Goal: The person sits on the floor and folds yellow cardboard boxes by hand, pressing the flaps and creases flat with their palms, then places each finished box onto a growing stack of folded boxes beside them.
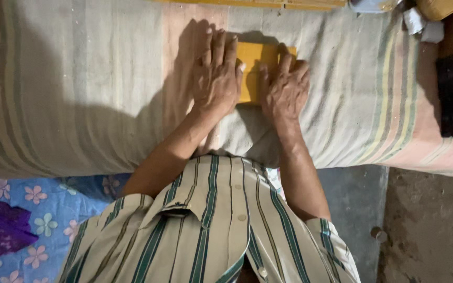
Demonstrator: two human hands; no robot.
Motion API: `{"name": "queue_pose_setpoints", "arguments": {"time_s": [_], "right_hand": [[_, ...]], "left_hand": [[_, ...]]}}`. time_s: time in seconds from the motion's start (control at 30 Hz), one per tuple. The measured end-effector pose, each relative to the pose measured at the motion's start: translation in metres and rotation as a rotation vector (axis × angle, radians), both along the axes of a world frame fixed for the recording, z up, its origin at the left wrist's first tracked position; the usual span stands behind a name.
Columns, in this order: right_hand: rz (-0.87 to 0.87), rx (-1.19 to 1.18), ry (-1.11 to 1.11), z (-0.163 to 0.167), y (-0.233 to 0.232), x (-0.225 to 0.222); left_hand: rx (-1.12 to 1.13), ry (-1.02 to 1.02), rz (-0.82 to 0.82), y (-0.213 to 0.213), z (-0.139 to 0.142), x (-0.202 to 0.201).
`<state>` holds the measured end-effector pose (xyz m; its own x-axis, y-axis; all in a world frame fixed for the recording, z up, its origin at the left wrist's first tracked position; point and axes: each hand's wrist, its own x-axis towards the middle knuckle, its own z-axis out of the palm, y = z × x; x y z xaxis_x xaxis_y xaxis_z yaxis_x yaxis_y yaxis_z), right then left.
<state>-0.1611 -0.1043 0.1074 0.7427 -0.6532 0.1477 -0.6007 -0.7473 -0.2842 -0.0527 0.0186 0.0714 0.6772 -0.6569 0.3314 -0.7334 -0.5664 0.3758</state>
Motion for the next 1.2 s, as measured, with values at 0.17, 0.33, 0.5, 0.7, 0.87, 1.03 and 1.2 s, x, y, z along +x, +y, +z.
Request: {"name": "queue_pose_setpoints", "arguments": {"time_s": [0.17, 0.33, 0.5, 0.7, 0.87, 1.03, 1.2], "right_hand": [[0.062, -0.124, -0.133, -0.009, -0.007, 0.002], [0.065, -0.191, -0.128, -0.009, -0.008, 0.008], [-0.006, -0.053, -0.095, -0.003, -0.006, 0.007], [0.075, -0.2, -0.096, -0.006, -0.006, 0.005], [0.06, -0.244, -0.036, -0.015, -0.013, 0.009], [0.071, -0.202, -0.072, -0.015, -0.012, 0.008], [0.053, -0.238, -0.036, -0.016, -0.011, 0.014]], "left_hand": [[0.019, 0.103, 0.011, 0.001, 0.0, 0.0], [0.032, 0.147, 0.019, -0.001, 0.003, 0.005], [0.003, 0.247, 0.056, 0.004, -0.003, 0.002], [0.103, 0.244, 0.073, 0.003, -0.01, 0.003], [0.037, 0.16, 0.097, -0.004, -0.021, 0.011], [0.119, 0.127, 0.09, -0.004, -0.023, 0.015], [0.021, 0.165, 0.058, -0.001, -0.004, 0.012]]}}
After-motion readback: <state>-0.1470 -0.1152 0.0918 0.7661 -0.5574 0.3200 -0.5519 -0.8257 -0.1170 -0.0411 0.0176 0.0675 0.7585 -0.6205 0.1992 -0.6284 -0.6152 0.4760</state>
